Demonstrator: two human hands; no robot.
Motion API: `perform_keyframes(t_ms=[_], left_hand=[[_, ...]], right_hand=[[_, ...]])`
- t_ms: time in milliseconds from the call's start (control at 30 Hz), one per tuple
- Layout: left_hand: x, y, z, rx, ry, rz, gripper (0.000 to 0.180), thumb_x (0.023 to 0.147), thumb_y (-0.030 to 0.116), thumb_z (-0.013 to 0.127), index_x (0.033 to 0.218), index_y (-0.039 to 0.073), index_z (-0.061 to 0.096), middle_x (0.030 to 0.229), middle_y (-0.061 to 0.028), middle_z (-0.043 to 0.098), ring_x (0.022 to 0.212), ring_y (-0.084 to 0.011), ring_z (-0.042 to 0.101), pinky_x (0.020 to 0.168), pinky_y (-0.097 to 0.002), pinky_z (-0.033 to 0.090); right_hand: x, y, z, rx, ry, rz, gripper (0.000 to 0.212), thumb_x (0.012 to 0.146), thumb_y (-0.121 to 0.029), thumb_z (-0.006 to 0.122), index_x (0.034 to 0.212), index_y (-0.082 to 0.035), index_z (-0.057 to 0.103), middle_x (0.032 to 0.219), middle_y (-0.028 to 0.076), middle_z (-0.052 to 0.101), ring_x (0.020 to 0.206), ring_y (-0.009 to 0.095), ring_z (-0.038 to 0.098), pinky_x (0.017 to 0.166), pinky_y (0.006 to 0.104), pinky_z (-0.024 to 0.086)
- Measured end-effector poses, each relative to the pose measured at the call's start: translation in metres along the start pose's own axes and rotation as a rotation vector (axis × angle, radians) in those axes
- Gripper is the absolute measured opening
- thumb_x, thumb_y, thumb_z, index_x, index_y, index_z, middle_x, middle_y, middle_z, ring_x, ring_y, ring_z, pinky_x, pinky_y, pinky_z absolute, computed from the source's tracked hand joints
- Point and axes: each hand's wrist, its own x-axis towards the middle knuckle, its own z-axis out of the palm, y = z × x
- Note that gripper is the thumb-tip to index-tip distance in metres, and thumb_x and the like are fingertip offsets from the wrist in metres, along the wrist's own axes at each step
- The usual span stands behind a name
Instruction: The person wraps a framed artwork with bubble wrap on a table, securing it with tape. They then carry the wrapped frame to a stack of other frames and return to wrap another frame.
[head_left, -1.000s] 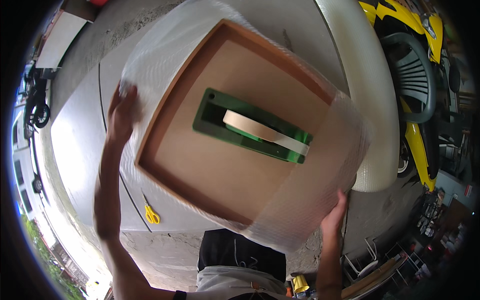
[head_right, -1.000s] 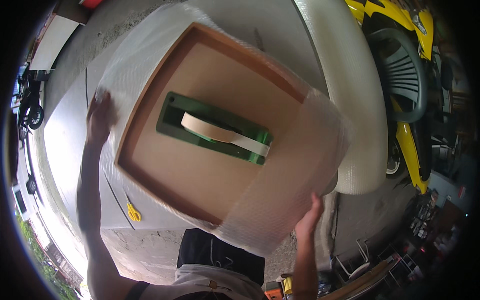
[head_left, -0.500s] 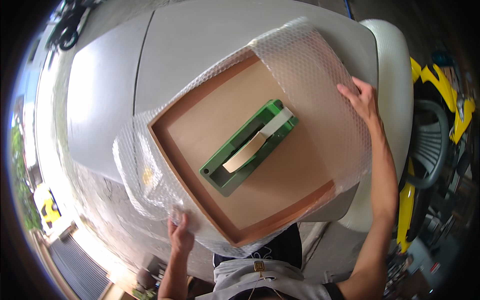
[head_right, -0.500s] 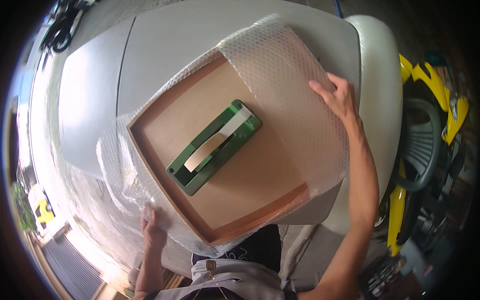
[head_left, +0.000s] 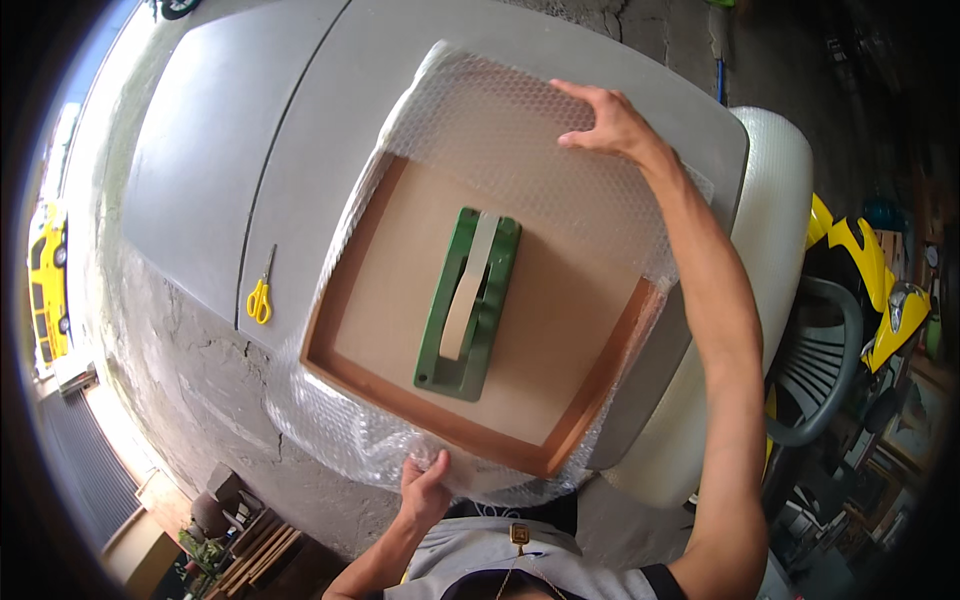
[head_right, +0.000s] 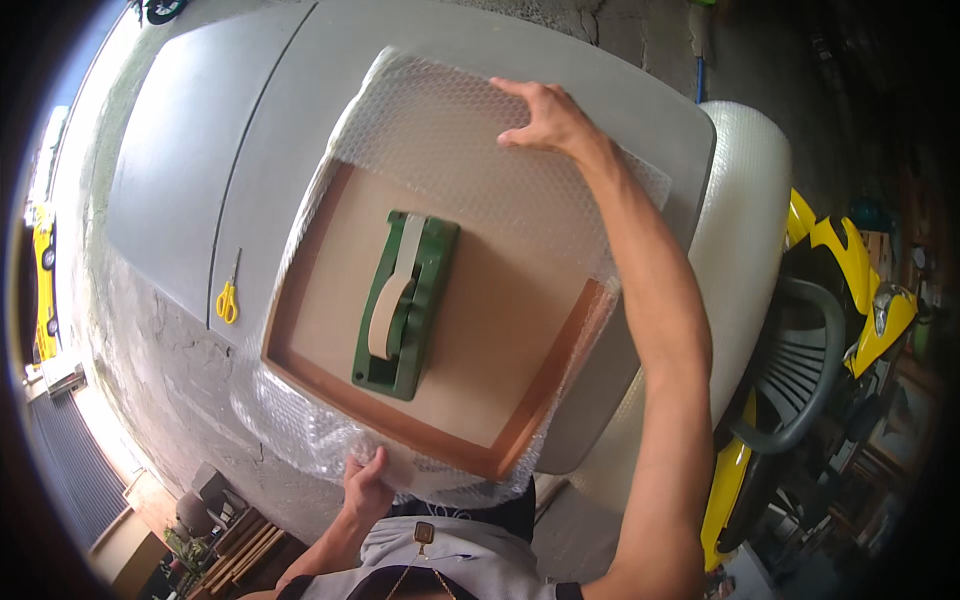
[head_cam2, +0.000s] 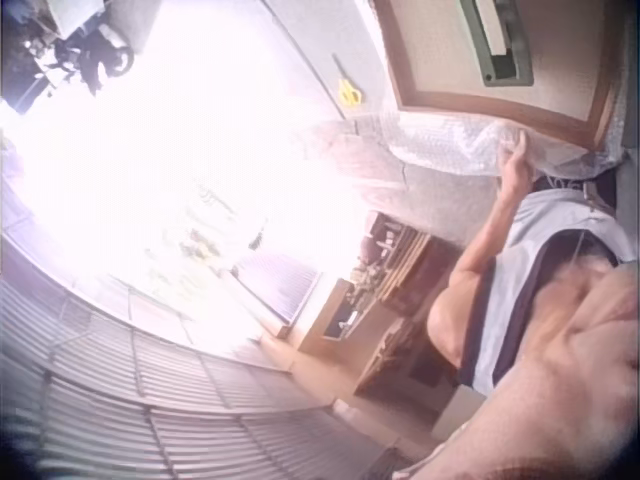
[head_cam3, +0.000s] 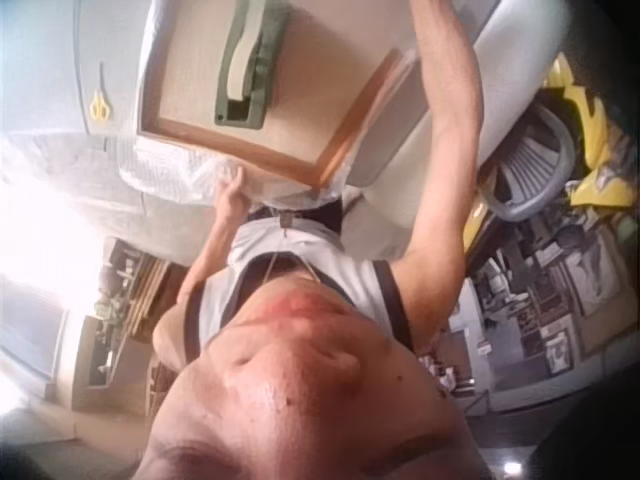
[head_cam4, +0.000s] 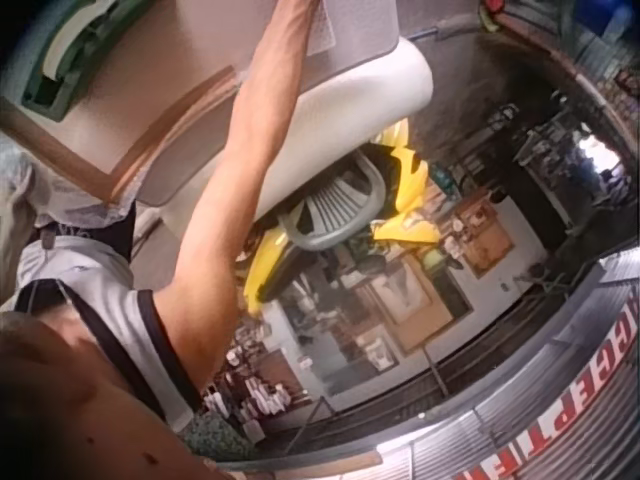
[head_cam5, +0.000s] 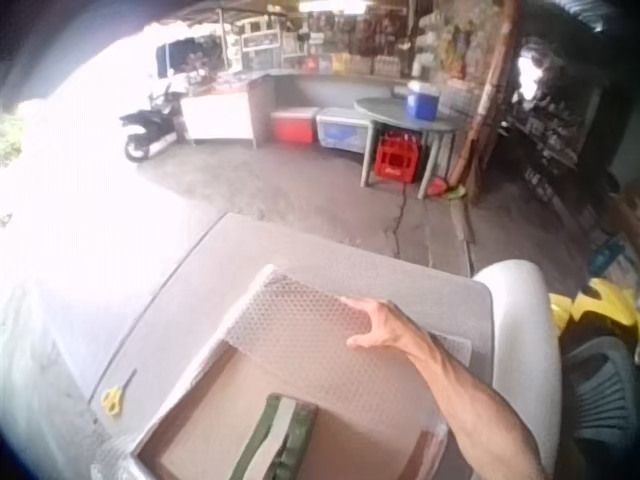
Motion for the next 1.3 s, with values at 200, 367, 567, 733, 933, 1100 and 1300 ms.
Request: perform_keyframes(t_ms=[200,367,567,733,933,1100,1300], left_hand=[[-0.006,-0.006,-0.013,0.084,-0.029,0.063,0.027,0.090,0.009,0.060,0.117,0.003,0.056,0.108,-0.0066,0.064,0.098,-0.0178,0.061,0.088,-0.0345,0.048],[-0.002,0.001,-0.025,0.165,-0.119,0.070,0.033,0.093,0.012,0.058,0.123,0.002,0.051,0.113,-0.0066,0.062,0.102,-0.0163,0.060,0.089,-0.0337,0.047],[-0.002,-0.005,-0.031,0.276,-0.190,0.070,0.033,0.092,0.012,0.060,0.123,0.003,0.052,0.116,-0.0055,0.061,0.110,-0.0159,0.056,0.097,-0.0353,0.042],[-0.022,-0.023,-0.043,0.473,-0.091,-0.019,0.021,0.093,0.021,0.062,0.105,0.005,0.056,0.096,0.0004,0.060,0.092,-0.0101,0.056,0.084,-0.0307,0.045],[-0.038,-0.018,-0.042,0.546,-0.153,-0.087,0.029,0.094,0.033,0.060,0.091,0.005,0.056,0.074,-0.0020,0.058,0.066,-0.0121,0.059,0.061,-0.0288,0.049],[-0.056,0.069,-0.049,1.169,-0.601,0.044,0.053,0.094,0.046,0.055,0.064,0.003,0.046,0.052,-0.0029,0.048,0.050,-0.0104,0.049,0.049,-0.0306,0.040],[-0.008,0.186,-0.098,1.192,-0.017,0.897,0.028,0.080,0.025,0.072,0.093,0.001,0.065,0.087,-0.0090,0.065,0.081,-0.0200,0.064,0.071,-0.0325,0.049]], right_hand=[[-0.007,-0.084,0.042,-0.244,0.016,-0.419,0.089,0.057,-0.008,0.066,0.142,-0.020,0.042,0.139,0.017,0.046,0.127,0.038,0.045,0.106,0.0424,0.038],[-0.040,-0.141,0.064,0.561,-0.474,-0.341,0.090,0.054,0.000,0.059,0.140,-0.018,0.041,0.129,0.013,0.051,0.121,0.031,0.048,0.103,0.0367,0.039],[-0.010,-0.141,0.060,0.376,-0.464,-0.458,0.065,0.052,-0.005,0.067,0.115,-0.008,0.051,0.105,0.011,0.056,0.099,0.030,0.057,0.089,0.0381,0.047],[-0.071,-0.125,0.052,0.325,-0.333,-0.380,0.063,0.051,-0.011,0.075,0.110,-0.009,0.051,0.103,0.009,0.056,0.099,0.026,0.057,0.087,0.0355,0.047],[-0.100,-0.121,0.062,0.632,-0.294,-0.241,0.073,0.052,-0.027,0.084,0.116,-0.008,0.053,0.109,0.010,0.060,0.101,0.024,0.059,0.089,0.0352,0.047],[-0.115,-0.144,0.052,0.406,-0.228,-0.269,0.074,0.045,-0.024,0.085,0.110,-0.007,0.054,0.104,0.012,0.061,0.097,0.027,0.061,0.082,0.0374,0.049],[-0.192,-0.223,0.069,0.269,0.072,-0.248,0.061,0.042,-0.017,0.081,0.095,-0.008,0.053,0.091,0.011,0.056,0.090,0.028,0.061,0.075,0.0383,0.050]])
